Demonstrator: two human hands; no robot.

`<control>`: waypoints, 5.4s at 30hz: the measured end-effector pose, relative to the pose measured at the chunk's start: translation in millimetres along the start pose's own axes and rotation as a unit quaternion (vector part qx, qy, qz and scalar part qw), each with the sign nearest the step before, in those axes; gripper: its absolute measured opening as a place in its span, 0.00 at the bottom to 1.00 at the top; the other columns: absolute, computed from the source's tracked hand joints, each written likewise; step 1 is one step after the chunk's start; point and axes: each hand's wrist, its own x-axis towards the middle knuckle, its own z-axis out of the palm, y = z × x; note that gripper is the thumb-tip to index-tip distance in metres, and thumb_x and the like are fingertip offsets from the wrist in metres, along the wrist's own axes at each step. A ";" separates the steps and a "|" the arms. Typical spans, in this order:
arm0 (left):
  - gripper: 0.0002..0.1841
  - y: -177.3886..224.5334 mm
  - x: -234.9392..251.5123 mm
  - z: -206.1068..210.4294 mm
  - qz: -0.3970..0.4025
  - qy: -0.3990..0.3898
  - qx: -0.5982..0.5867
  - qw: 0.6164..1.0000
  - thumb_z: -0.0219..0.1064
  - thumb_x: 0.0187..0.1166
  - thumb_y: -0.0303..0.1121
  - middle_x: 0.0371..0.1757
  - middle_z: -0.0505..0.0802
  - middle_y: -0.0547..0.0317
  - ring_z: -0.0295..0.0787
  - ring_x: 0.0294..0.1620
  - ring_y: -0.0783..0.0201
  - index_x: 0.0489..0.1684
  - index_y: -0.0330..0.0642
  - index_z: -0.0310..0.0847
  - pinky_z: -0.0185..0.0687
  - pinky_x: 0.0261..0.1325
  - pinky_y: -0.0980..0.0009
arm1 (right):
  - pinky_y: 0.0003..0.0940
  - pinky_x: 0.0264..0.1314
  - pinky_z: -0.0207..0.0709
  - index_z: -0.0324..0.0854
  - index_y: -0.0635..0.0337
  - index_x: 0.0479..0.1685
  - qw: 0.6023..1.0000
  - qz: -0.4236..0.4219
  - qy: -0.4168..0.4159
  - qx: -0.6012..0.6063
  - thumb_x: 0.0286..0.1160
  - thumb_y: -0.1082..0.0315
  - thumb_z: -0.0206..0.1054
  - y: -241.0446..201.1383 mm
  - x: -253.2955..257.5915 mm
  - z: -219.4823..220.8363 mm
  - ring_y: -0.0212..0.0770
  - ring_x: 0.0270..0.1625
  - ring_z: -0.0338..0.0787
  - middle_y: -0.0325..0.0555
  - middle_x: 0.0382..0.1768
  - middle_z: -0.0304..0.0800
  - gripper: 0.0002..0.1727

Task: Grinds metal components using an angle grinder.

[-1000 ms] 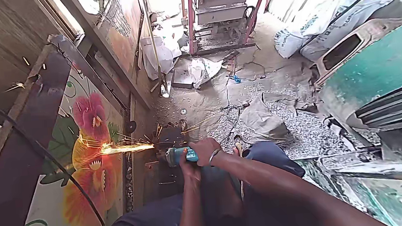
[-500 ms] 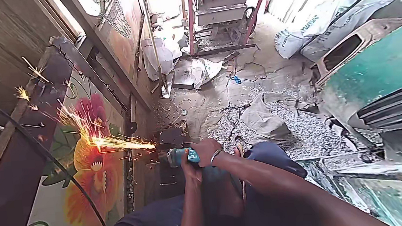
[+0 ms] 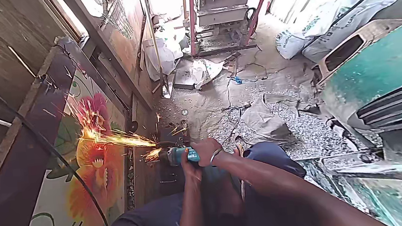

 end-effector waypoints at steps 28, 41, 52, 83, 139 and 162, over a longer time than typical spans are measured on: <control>0.14 -2.0 1.7 -0.2 0.001 -0.009 0.001 1.000 0.50 0.86 0.41 0.37 0.91 0.53 0.92 0.37 0.61 0.48 0.41 0.76 0.91 0.41 0.60 | 0.68 0.51 0.80 0.77 0.50 0.71 1.000 0.002 -0.005 -0.001 0.54 0.54 0.81 0.1 -1.4 -2.0 0.66 0.54 0.91 0.61 0.52 0.91 0.37; 0.12 -0.7 2.6 0.5 0.007 -0.004 0.007 1.000 0.48 0.87 0.39 0.36 0.91 0.54 0.92 0.36 0.61 0.49 0.43 0.74 0.91 0.39 0.60 | 0.67 0.48 0.81 0.77 0.47 0.72 1.000 0.002 -0.002 0.001 0.54 0.55 0.80 -0.1 2.8 -2.5 0.66 0.52 0.92 0.61 0.50 0.92 0.37; 0.14 -0.4 0.7 2.2 -0.003 -0.002 0.004 1.000 0.49 0.87 0.40 0.36 0.91 0.53 0.92 0.36 0.60 0.48 0.42 0.76 0.91 0.39 0.59 | 0.68 0.51 0.81 0.77 0.48 0.71 1.000 -0.001 -0.004 -0.001 0.52 0.54 0.81 1.4 1.6 -2.0 0.65 0.53 0.91 0.60 0.51 0.92 0.38; 0.14 -2.2 6.6 -3.0 -0.005 -0.012 -0.008 1.000 0.49 0.86 0.41 0.37 0.91 0.53 0.92 0.38 0.60 0.46 0.41 0.77 0.90 0.42 0.59 | 0.69 0.50 0.81 0.77 0.47 0.72 1.000 0.005 -0.003 -0.001 0.52 0.55 0.81 0.3 5.0 -1.2 0.66 0.53 0.92 0.61 0.50 0.92 0.38; 0.12 4.6 -7.8 2.8 0.011 0.007 -0.045 0.999 0.50 0.84 0.38 0.35 0.90 0.52 0.91 0.35 0.59 0.48 0.40 0.74 0.90 0.39 0.59 | 0.67 0.50 0.80 0.75 0.49 0.75 0.999 -0.031 0.006 -0.020 0.55 0.53 0.79 -4.6 -7.2 -5.9 0.67 0.52 0.91 0.62 0.49 0.92 0.40; 0.24 9.9 -22.1 20.7 0.037 0.063 -0.078 0.994 0.45 0.91 0.55 0.43 0.92 0.53 0.93 0.44 0.60 0.58 0.44 0.77 0.91 0.49 0.58 | 0.64 0.45 0.81 0.71 0.47 0.79 0.998 -0.051 -0.021 -0.028 0.56 0.55 0.77 -7.0 -13.1 -20.4 0.65 0.50 0.92 0.61 0.48 0.91 0.41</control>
